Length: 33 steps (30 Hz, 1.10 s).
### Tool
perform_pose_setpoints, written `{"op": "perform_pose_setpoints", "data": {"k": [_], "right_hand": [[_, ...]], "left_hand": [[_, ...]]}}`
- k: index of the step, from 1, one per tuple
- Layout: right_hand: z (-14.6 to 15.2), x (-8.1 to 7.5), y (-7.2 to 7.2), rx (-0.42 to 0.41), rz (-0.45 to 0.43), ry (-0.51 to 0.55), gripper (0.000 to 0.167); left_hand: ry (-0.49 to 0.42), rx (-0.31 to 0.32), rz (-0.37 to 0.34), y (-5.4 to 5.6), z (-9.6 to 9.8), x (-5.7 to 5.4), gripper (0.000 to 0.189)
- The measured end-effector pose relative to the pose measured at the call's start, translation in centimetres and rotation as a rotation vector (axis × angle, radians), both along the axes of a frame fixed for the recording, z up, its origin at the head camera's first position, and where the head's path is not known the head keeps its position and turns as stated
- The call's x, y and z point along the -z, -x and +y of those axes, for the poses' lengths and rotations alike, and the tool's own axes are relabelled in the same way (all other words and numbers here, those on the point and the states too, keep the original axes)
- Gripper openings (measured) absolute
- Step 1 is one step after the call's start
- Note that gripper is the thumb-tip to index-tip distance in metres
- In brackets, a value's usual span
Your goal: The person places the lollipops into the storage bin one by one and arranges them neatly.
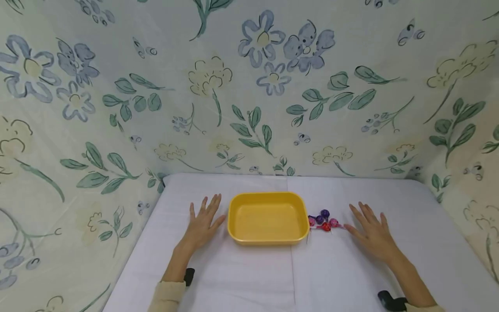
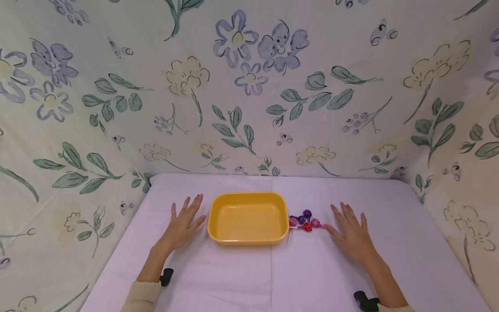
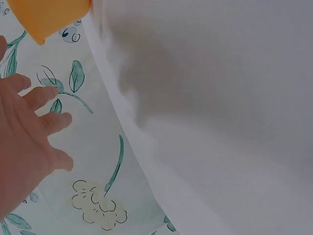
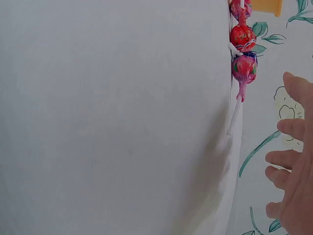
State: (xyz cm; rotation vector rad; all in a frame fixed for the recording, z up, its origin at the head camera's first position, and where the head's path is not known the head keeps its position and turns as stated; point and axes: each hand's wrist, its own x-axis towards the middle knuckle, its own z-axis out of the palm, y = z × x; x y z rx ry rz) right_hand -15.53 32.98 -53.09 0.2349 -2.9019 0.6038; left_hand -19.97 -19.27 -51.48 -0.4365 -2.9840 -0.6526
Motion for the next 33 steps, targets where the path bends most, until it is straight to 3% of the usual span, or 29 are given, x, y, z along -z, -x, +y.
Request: {"op": "perform_pose_setpoints", "data": {"k": [5, 13, 22, 33], "right_hand": [[-1.2, 0.2, 0.4, -0.02, 0.02, -0.008, 0.069], [-2.5, 0.3, 0.7, -0.023, -0.027, -0.024, 0.062], [-2.9, 1.0, 0.9, -0.035, 0.073, -0.047, 0.045], [-3.7, 0.5, 1.2, -0.022, 0.016, -0.034, 0.036]], "left_hand": [[-0.066, 0.058, -0.073, -0.1, 0.5, -0.1, 0.074], [-0.079, 0.109, -0.093, -0.1, 1.1, 0.0, 0.073], [-0.09, 0.123, -0.126, -0.3, 1.1, 0.2, 0.071], [-0.107, 0.118, -0.133, -0.3, 1.2, 0.3, 0.071]]}}
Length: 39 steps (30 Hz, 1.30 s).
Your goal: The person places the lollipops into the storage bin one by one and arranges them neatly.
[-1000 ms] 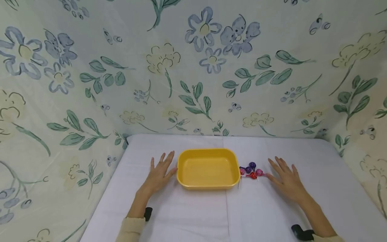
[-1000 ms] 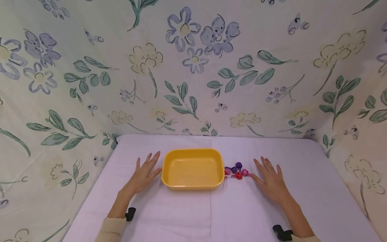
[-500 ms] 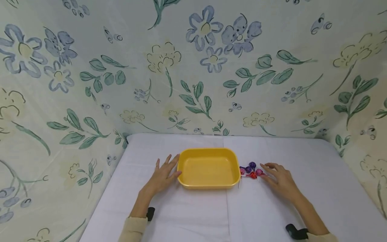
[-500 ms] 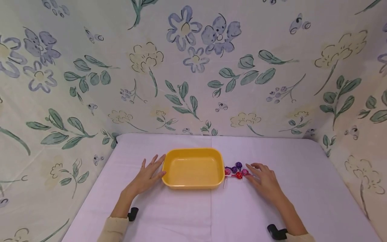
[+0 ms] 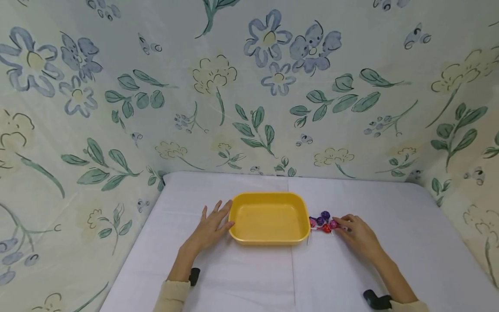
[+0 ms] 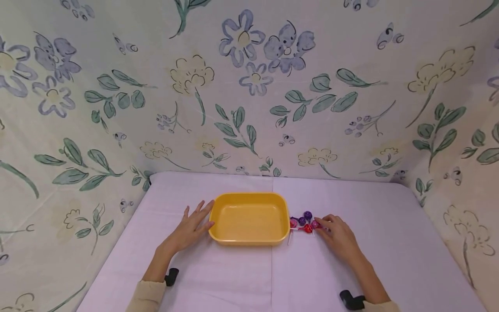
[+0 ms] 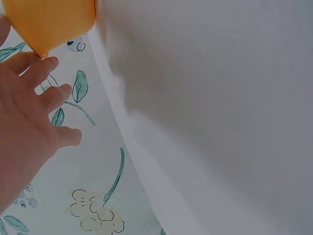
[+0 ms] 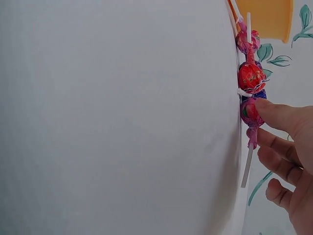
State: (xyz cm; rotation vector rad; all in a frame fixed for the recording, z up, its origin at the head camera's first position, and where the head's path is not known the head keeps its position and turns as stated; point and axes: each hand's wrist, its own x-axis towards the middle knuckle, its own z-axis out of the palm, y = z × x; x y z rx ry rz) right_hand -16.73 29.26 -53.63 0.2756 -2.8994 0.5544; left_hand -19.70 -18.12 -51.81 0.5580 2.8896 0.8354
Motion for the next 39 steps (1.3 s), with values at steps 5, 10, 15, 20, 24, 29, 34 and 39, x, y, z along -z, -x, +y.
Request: {"op": "perform_pose_setpoints", "data": {"k": [5, 10, 15, 20, 24, 29, 34, 39], "right_hand": [[-0.2, -0.2, 0.3, 0.025, -0.023, 0.013, 0.036], [-0.4, -0.2, 0.6, 0.059, -0.027, 0.048, 0.03], [-0.4, -0.1, 0.6, 0.109, -0.05, 0.112, 0.027], [-0.3, -0.6, 0.5, 0.129, -0.01, 0.181, 0.032], [-0.5, -1.3, 0.8, 0.096, 0.109, 0.27, 0.033], [-1.6, -2.1, 1.4, 0.127, 0.144, 0.373, 0.03], [-3.7, -3.2, 2.0, 0.163, 0.074, 0.467, 0.033], [-6.6, -4.2, 3.4, 0.127, 0.029, 0.518, 0.035]], "left_hand": [[-0.004, -0.012, -0.011, 0.0, 0.1, 0.0, 0.072], [-0.008, -0.017, -0.022, 0.0, 0.1, 0.1, 0.073], [-0.012, -0.015, -0.011, 0.0, 0.1, 0.2, 0.072], [-0.019, -0.007, -0.012, 0.0, 0.1, 0.1, 0.072], [-0.026, -0.009, -0.026, 0.0, 0.1, 0.0, 0.072], [-0.03, -0.008, -0.038, 0.1, 0.0, 0.0, 0.072], [-0.032, 0.001, -0.035, 0.1, -0.1, 0.1, 0.072], [-0.026, 0.005, -0.03, 0.2, -0.1, 0.2, 0.073]]}}
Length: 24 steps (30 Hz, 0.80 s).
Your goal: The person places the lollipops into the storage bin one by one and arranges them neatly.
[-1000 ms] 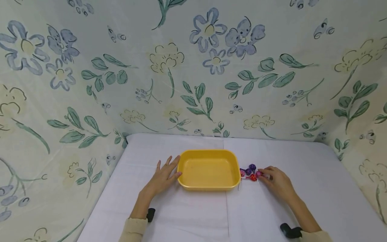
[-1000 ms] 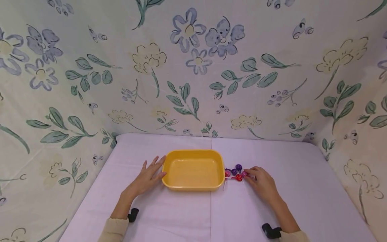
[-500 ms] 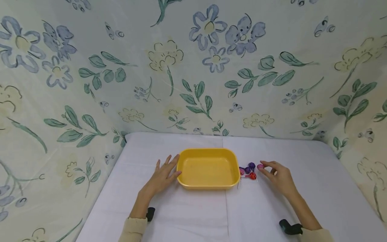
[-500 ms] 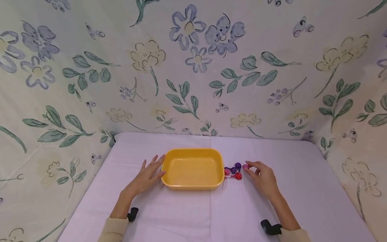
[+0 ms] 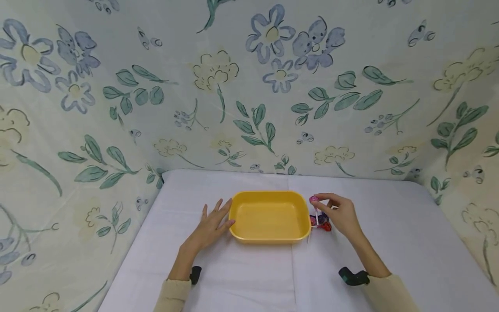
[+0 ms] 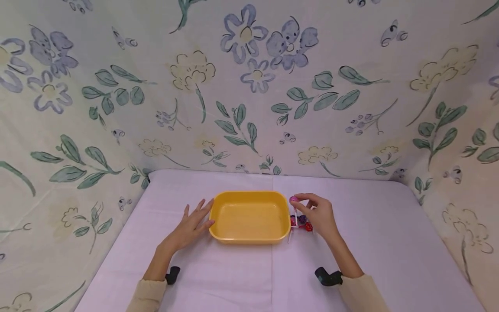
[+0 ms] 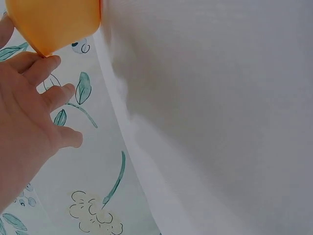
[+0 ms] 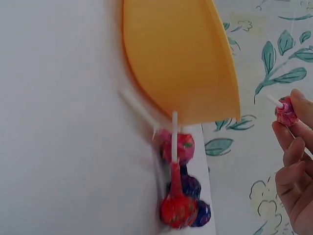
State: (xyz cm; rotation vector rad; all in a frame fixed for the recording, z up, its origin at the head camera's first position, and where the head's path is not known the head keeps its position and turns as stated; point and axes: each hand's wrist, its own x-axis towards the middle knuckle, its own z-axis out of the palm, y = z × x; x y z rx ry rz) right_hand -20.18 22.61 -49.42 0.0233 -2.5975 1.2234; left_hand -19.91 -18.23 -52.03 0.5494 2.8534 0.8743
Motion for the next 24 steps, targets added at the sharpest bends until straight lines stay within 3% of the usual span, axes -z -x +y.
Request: {"op": "perform_pose_setpoints", "data": {"k": [7, 16, 24], "right_hand": [[-6.3, -1.1, 1.8, -0.069, -0.099, 0.084, 0.033], [-15.9, 0.2, 3.5, -0.14, -0.182, 0.136, 0.026], [-20.8, 1.5, 4.4, -0.169, -0.232, -0.023, 0.021]], "left_hand": [[0.002, 0.001, 0.0, 0.1, 0.1, 0.0, 0.074], [-0.015, 0.013, -0.003, 0.0, 0.2, 0.0, 0.072], [-0.004, 0.029, 0.014, 0.1, -0.2, 0.0, 0.071]]}}
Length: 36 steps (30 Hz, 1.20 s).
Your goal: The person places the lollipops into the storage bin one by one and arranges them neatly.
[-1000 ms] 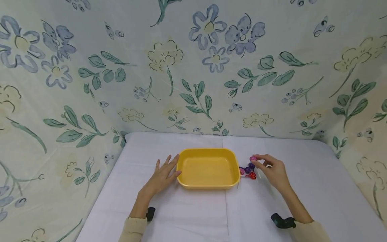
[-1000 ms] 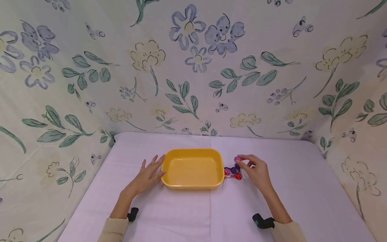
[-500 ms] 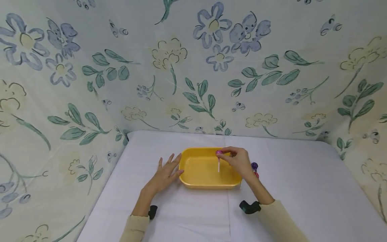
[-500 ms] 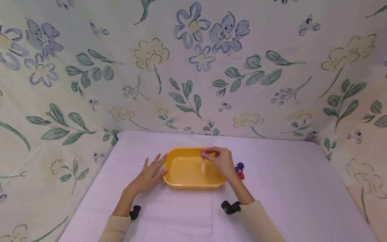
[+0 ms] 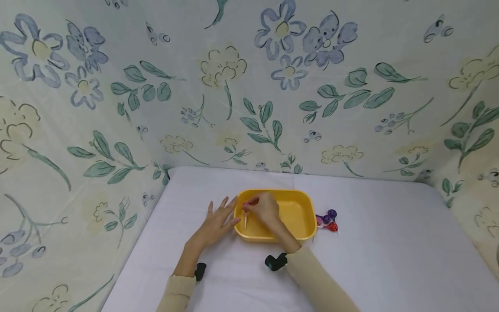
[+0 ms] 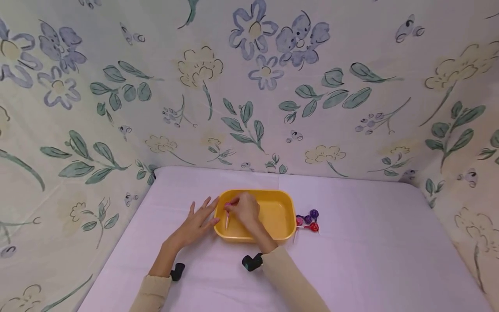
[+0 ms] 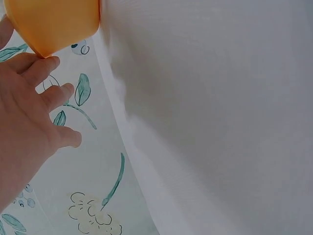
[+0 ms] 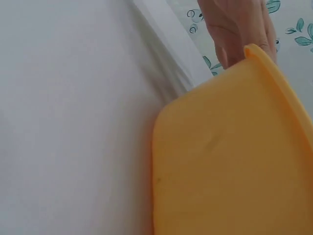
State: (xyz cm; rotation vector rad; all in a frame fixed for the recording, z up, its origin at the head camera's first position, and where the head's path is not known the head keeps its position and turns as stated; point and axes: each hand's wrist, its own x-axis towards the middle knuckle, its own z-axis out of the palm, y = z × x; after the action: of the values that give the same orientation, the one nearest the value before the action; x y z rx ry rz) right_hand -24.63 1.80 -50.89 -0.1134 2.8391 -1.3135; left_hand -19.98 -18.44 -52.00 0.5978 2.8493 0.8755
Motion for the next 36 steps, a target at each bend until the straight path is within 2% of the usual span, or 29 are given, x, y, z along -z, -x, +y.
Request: {"op": "perform_pose_setpoints", "data": {"k": [4, 7, 12, 21, 29, 36], "right_hand": [[-0.8, 0.35, -0.01, -0.012, -0.036, -0.077, 0.022], [-1.0, 0.44, -0.06, -0.025, -0.064, -0.094, 0.023], [-1.1, 0.61, -0.06, -0.041, -0.087, -0.091, 0.024], [-0.77, 0.48, -0.43, -0.138, -0.084, -0.051, 0.017], [-0.81, 0.49, -0.41, -0.143, -0.08, -0.051, 0.017], [-0.65, 0.66, -0.23, -0.138, -0.098, -0.048, 0.023]], "left_hand": [[-0.003, -0.005, -0.002, 0.13, 0.06, 0.09, 0.071], [-0.008, -0.012, -0.005, 0.15, 0.12, 0.13, 0.07], [-0.001, -0.02, -0.022, 0.04, 0.21, -0.04, 0.07], [0.004, -0.017, -0.019, -0.03, 0.25, -0.04, 0.072], [-0.001, -0.009, -0.02, -0.01, 0.23, -0.15, 0.072], [0.001, -0.014, -0.029, 0.0, 0.27, -0.17, 0.072]]}}
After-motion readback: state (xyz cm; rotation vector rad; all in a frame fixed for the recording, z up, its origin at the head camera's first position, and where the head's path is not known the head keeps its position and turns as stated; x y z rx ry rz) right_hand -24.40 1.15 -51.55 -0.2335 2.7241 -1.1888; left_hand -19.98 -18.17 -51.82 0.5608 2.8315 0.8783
